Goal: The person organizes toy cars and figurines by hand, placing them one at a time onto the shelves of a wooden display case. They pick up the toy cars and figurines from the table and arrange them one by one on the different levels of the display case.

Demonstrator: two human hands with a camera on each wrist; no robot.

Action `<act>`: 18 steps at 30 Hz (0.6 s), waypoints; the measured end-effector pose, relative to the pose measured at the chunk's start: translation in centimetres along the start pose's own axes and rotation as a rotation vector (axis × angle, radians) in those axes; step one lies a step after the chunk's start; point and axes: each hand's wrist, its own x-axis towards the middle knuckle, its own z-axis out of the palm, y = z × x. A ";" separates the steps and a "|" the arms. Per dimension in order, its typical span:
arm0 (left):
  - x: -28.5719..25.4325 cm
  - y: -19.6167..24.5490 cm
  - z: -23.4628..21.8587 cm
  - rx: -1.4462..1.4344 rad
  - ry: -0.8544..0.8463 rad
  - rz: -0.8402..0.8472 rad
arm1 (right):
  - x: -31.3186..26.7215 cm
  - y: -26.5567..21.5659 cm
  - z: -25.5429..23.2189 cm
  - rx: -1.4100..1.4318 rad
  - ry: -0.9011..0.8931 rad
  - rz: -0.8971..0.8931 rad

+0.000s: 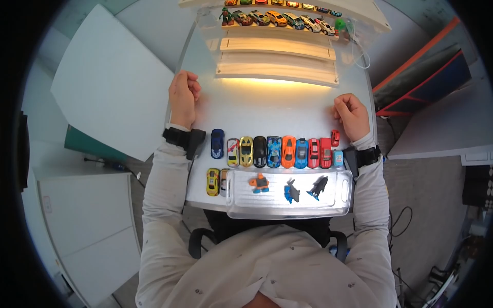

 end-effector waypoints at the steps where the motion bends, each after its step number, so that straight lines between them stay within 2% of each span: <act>1: 0.0 0.0 0.1 0.003 0.004 0.001 | 0.0 0.0 0.0 -0.001 -0.001 0.000; 18: -0.1 0.1 0.1 0.010 -0.004 0.007 | 0.0 0.1 -0.1 -0.001 -0.008 -0.009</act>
